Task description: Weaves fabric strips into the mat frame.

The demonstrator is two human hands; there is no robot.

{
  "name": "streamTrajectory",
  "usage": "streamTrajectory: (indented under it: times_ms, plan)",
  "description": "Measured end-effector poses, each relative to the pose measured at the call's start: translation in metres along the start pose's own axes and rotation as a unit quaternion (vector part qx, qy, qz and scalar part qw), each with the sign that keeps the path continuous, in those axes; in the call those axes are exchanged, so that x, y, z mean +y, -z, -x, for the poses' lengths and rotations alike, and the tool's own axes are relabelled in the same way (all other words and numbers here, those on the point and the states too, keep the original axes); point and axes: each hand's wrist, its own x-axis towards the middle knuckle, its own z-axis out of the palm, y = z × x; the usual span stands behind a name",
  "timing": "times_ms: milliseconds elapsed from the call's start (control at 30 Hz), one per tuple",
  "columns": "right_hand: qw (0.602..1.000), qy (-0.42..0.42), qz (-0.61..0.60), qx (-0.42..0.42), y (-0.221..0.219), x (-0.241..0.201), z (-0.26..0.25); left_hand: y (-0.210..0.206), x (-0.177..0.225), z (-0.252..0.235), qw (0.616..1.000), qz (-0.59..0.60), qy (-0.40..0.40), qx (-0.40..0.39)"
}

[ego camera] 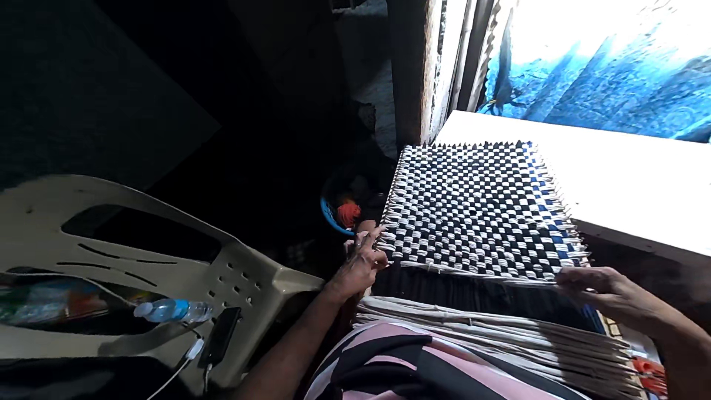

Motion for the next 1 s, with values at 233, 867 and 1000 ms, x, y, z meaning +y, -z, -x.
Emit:
streamTrajectory:
  times_ms: [233,867,1000]
  plan:
    - [0.853,0.345,-0.153,-0.360,-0.019,-0.077,0.013,-0.008,0.005,0.012,0.999,-0.020,0.024,0.017]
    - [0.960,-0.137,-0.045,0.240,0.036,0.002,-0.057,0.002,0.011,-0.027,0.988,-0.133,-0.046,0.063]
    - [0.961,-0.006,-0.138,0.241,0.042,-0.027,-0.045,0.028,0.019,-0.038,0.996,-0.010,-0.086,-0.008]
